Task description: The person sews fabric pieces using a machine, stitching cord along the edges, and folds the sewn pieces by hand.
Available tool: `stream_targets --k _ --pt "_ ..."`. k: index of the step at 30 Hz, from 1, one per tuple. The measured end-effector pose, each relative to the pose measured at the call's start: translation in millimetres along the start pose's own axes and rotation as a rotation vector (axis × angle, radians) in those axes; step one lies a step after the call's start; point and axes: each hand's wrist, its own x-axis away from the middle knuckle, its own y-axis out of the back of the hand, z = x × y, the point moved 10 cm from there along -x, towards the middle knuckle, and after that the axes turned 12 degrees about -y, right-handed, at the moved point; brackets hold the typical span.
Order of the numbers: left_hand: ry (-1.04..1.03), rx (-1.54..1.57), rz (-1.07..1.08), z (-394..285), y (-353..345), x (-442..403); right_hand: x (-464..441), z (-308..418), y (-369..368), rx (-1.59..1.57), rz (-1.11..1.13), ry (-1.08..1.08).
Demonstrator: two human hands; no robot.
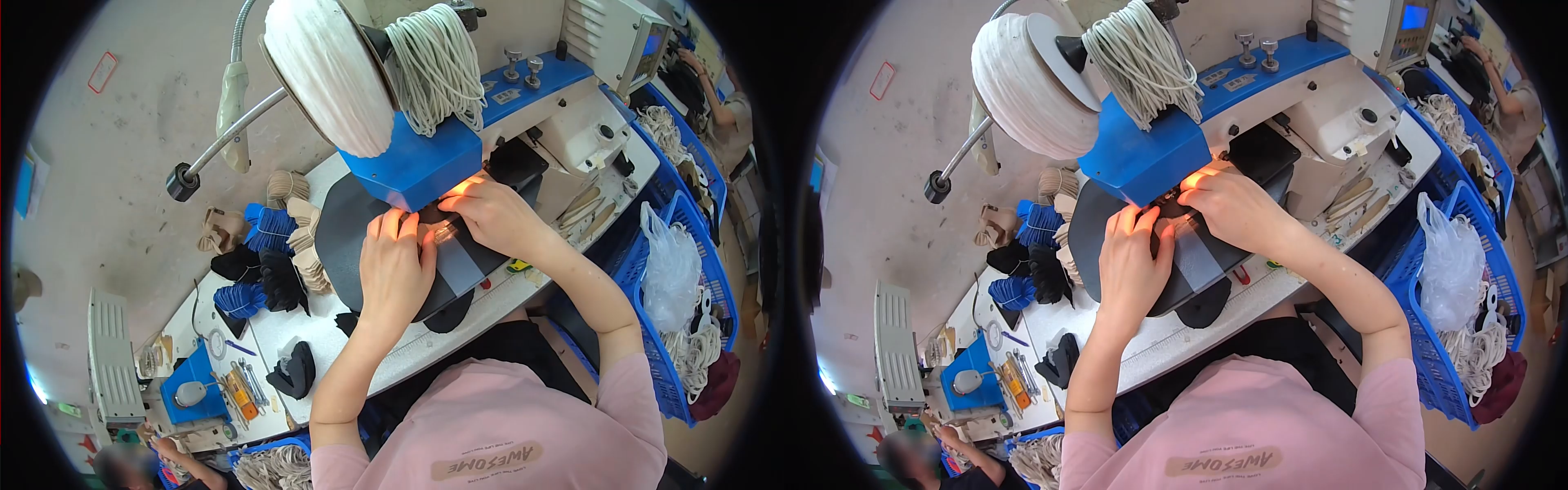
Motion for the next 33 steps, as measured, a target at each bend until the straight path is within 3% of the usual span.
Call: stream_targets --k 20,33 --pt "-0.061 -0.014 -0.001 -9.2 0.5 -1.3 2.0 6.9 1.4 0.055 -0.019 0.084" --pt "-0.065 -0.011 -0.025 -7.9 0.2 0.8 4.2 -3.9 6.1 -0.08 -0.06 -0.014"
